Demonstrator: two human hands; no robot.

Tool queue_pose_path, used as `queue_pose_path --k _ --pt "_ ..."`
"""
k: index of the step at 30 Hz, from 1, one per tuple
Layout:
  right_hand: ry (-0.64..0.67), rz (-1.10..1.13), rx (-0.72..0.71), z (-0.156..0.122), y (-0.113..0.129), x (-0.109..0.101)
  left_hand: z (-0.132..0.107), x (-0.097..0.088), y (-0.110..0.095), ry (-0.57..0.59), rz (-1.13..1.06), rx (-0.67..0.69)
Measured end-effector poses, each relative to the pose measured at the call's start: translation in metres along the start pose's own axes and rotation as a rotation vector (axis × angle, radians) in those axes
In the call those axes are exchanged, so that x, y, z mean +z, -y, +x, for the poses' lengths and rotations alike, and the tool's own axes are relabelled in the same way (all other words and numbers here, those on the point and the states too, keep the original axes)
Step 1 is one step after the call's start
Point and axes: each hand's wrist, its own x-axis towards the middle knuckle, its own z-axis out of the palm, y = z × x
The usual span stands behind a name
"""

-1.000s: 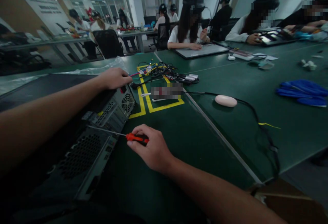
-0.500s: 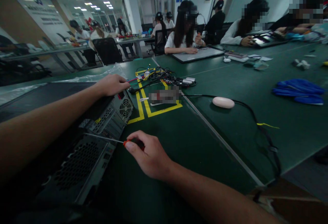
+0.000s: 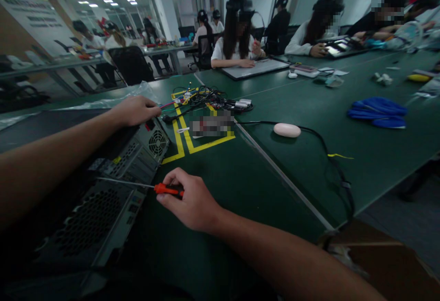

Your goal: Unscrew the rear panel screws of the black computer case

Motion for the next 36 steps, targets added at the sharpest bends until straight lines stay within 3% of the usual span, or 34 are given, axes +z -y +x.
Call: queue_pose_path --k 15,29,36 --pt "-0.001 -0.067 0.022 0.0 0.002 -0.001 0.002 0.002 0.003 -0.037 -0.056 -0.005" --pt "0.0 -0.061 0.022 -0.001 0.004 -0.002 -0.003 0.007 0.006 -0.243 -0.106 0.0" --pt "0.003 -0.053 0.015 -0.001 0.005 -0.002 -0.008 0.003 0.002 -0.245 -0.142 -0.003"
